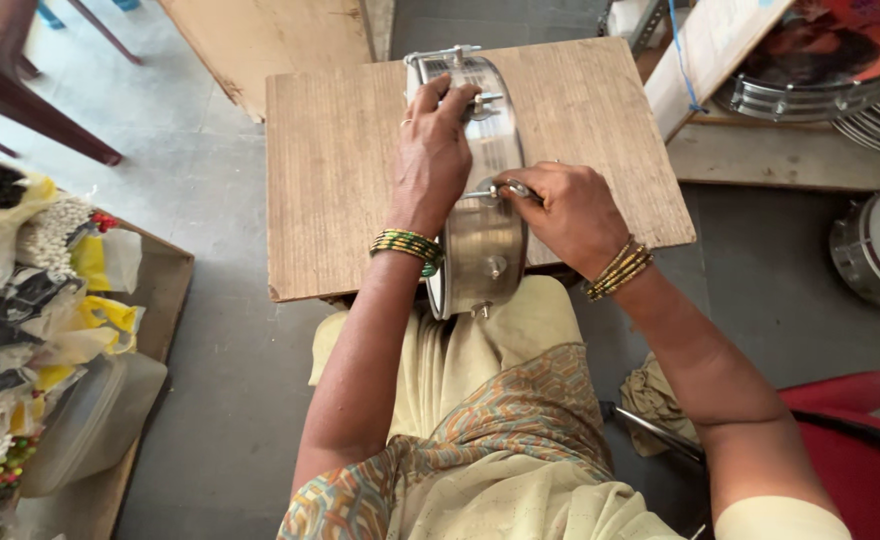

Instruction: The person uses a socket wrench and a wrench to tighten bolts on a metal drum shell, holding the tools on opposite sides of the hardware to secure them.

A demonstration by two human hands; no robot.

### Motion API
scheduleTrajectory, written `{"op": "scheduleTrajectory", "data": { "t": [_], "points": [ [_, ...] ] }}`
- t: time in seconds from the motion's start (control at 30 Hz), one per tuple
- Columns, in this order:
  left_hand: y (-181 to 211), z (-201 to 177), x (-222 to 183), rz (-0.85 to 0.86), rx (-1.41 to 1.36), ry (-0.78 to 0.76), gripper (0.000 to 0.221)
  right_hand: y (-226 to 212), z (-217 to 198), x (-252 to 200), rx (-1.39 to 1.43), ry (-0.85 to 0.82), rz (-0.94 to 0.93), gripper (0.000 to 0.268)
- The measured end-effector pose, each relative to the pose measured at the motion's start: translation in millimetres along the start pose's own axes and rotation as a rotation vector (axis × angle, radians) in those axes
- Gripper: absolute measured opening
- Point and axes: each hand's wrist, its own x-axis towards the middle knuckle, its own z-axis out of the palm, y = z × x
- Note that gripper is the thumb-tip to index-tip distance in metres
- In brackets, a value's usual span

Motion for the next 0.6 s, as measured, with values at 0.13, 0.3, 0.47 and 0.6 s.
{"op": "scheduleTrajectory", "data": {
  "t": [0.13, 0.3, 0.47, 0.6],
  "points": [
    [1.2, 0.5, 0.7, -0.050, 0.010, -0.047, 0.033, -6.8, -5.5, 0.2, -0.121, -0.052, -0.034, 0.020],
    [6.1, 1.4, 0.1, -0.039, -0.013, -0.036, 0.033, -8.2, -5.9, -0.1, -0.222, -0.079, -0.056, 0.021],
    [13.8, -1.3, 0.3, -0.054, -0.013, -0.060, 0.033, -6.3, -9.7, 1.0, -0.255, -0.134, -0.016, 0.020],
    [18.5, -1.9, -0.2, -0.069, 0.001, -0.061, 0.033, -7.9, -12.3, -0.9, -0.263, -0.100, -0.078, 0.023]
  ]
}}
